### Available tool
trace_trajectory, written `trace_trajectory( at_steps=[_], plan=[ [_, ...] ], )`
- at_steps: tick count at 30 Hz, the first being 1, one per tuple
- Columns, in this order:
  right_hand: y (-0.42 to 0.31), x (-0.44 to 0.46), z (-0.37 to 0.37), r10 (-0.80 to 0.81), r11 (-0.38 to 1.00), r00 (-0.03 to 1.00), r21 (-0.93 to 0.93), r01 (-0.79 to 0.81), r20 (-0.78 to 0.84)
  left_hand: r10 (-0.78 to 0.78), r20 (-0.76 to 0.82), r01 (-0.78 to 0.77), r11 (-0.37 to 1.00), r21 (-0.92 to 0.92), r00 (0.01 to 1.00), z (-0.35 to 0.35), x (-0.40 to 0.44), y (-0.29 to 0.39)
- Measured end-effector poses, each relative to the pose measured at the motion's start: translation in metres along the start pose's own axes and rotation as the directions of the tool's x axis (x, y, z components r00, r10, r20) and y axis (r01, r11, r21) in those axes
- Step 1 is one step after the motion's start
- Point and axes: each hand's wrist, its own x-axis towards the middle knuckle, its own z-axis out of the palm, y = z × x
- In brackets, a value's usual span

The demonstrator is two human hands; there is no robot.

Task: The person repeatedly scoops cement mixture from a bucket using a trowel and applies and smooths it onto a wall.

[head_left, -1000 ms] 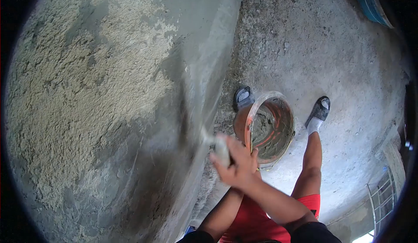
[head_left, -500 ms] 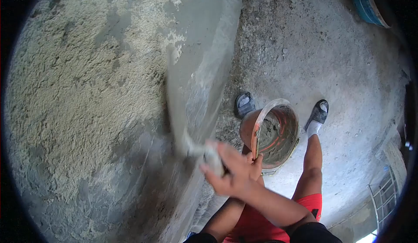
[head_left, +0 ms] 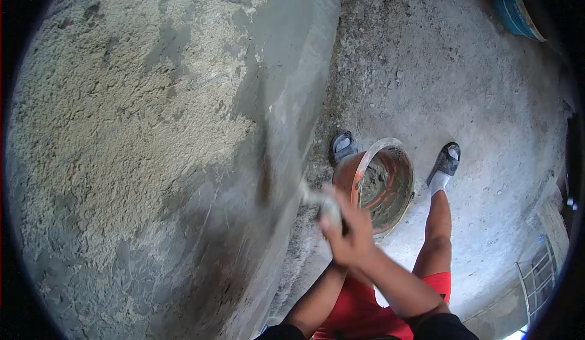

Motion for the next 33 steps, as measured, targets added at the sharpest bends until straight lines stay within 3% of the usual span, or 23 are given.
trace_trajectory(
  at_steps=[1,5,8,9,10,11,12,14,16,18,20,22,24,25,27,28,30,32,33],
  plan=[
    [0.012,0.017,0.005,0.084,0.977,0.995,0.201,-0.071,-0.054,0.012,0.004,-0.012,1.0,0.021,1.0,0.0,0.0,0.001],
    [0.037,0.053,0.033,0.206,0.959,0.974,0.218,-0.183,-0.088,0.068,0.013,-0.069,0.993,0.094,0.998,-0.003,-0.001,0.007],
    [0.02,0.055,0.072,0.009,0.957,0.995,0.29,0.02,-0.1,0.071,0.025,-0.074,0.988,0.134,0.997,-0.003,-0.004,0.008],
    [0.007,0.045,0.08,-0.064,0.954,0.988,0.281,0.101,-0.139,-0.023,0.04,0.022,0.999,0.029,0.999,-0.001,-0.003,0.011],
    [-0.007,0.031,0.077,-0.095,0.941,0.993,0.32,0.113,-0.073,-0.116,0.064,0.12,0.99,-0.071,0.991,0.0,-0.003,0.015],
    [-0.019,0.018,0.075,-0.125,0.926,0.992,0.359,0.119,-0.007,0.091,0.059,-0.095,0.993,0.071,0.994,-0.004,0.0,0.021],
    [-0.025,0.012,0.07,-0.121,0.927,0.993,0.358,0.115,-0.007,0.087,0.061,-0.091,0.993,0.071,0.994,-0.004,-0.001,0.018],
    [-0.03,0.003,0.056,-0.264,0.853,0.964,0.47,0.226,0.015,-0.086,0.117,0.083,0.996,0.024,0.989,-0.006,-0.002,0.013],
    [-0.007,0.004,0.047,-0.284,0.882,0.958,0.385,0.271,-0.023,-0.07,0.073,0.071,0.997,-0.002,0.995,0.0,-0.008,0.012],
    [0.015,0.019,0.04,0.18,0.949,0.982,0.253,-0.189,0.057,-0.048,0.026,0.049,0.998,-0.029,0.998,0.0,-0.008,0.009],
    [0.034,0.033,0.054,0.184,0.945,0.98,0.263,-0.197,0.073,0.079,0.125,-0.094,0.989,0.118,0.989,-0.006,-0.006,-0.007],
    [0.033,0.033,0.072,0.195,0.939,0.977,0.272,-0.212,0.089,-0.011,0.152,0.001,0.998,0.066,0.988,-0.006,-0.003,-0.003],
    [0.013,0.003,0.094,0.041,0.963,0.999,0.268,-0.032,-0.027,0.256,0.145,-0.278,0.946,0.167,0.956,-0.006,0.0,-0.008],
    [0.006,-0.015,0.091,0.047,0.963,0.999,0.266,-0.037,-0.028,-0.03,0.112,0.03,1.0,-0.003,0.993,-0.002,-0.004,0.022],
    [-0.003,-0.045,0.076,0.015,0.895,0.998,0.444,-0.038,0.057,-0.046,0.11,0.047,0.999,-0.007,0.993,-0.001,0.0,0.012],
    [0.004,-0.048,0.069,0.016,0.895,0.998,0.444,-0.04,0.057,-0.061,0.099,0.062,0.998,-0.008,0.993,-0.002,0.001,0.009],
    [0.022,-0.047,0.056,0.067,0.913,0.994,0.396,-0.097,0.088,-0.034,0.09,0.034,0.999,-0.002,0.995,-0.002,-0.004,0.021],
    [0.028,0.003,0.039,0.337,0.875,0.938,0.34,-0.345,0.086,0.008,0.085,-0.008,1.0,-0.001,0.996,-0.001,-0.002,0.008],
    [0.047,0.032,0.045,0.278,0.901,0.96,0.345,-0.264,0.007,0.231,0.018,-0.231,0.96,0.159,0.973,0.0,0.003,-0.025]
  ],
)
